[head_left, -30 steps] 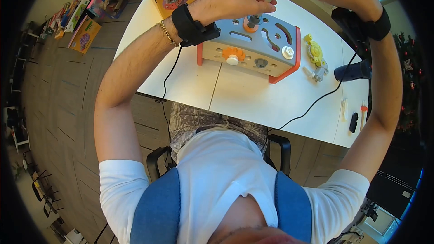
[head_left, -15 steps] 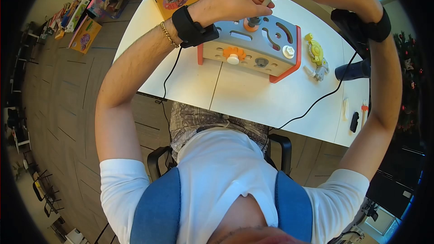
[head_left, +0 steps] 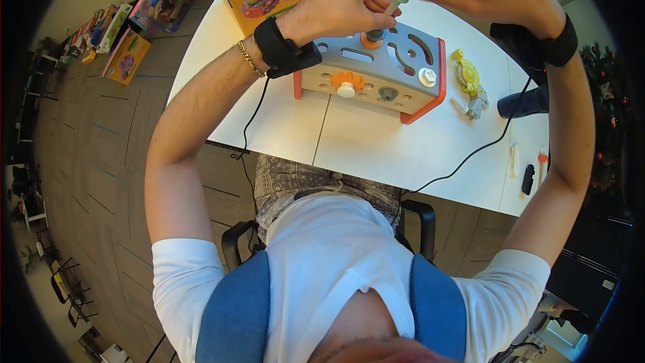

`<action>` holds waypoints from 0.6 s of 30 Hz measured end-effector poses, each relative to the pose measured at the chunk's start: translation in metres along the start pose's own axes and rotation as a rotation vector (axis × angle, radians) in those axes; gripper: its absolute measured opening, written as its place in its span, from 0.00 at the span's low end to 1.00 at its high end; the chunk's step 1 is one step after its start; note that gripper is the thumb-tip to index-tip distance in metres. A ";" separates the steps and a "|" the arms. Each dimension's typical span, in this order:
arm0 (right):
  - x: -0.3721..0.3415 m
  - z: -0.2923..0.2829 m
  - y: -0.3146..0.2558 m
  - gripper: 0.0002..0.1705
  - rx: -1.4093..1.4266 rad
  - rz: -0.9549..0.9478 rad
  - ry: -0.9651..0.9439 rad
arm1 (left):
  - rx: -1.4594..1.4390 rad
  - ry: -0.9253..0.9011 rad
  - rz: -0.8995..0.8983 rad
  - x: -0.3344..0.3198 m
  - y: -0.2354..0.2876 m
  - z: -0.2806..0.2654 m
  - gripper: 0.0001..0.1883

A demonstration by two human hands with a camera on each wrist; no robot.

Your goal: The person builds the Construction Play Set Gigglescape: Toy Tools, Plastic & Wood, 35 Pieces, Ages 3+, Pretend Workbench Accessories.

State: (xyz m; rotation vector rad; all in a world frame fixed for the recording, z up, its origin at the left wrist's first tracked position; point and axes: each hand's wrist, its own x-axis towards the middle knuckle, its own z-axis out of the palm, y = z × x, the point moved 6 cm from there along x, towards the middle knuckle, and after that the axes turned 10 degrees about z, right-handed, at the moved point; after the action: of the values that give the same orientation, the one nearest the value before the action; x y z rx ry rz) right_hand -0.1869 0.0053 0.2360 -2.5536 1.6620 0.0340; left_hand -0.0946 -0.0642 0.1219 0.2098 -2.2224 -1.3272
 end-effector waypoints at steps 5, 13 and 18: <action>-0.001 0.001 -0.003 0.15 -0.096 0.221 -0.014 | 0.017 -0.055 -0.001 -0.004 0.006 0.001 0.12; 0.004 -0.001 0.002 0.13 0.020 0.294 -0.028 | 0.097 -0.003 0.255 0.008 -0.027 0.002 0.15; 0.002 -0.002 -0.003 0.14 -0.144 0.176 0.130 | 0.117 -0.031 0.151 0.004 -0.023 0.005 0.12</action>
State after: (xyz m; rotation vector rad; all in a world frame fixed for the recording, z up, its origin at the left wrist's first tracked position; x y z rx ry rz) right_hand -0.1833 0.0047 0.2386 -2.5511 1.9985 0.0008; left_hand -0.1041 -0.0733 0.1022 0.0624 -2.2954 -1.1286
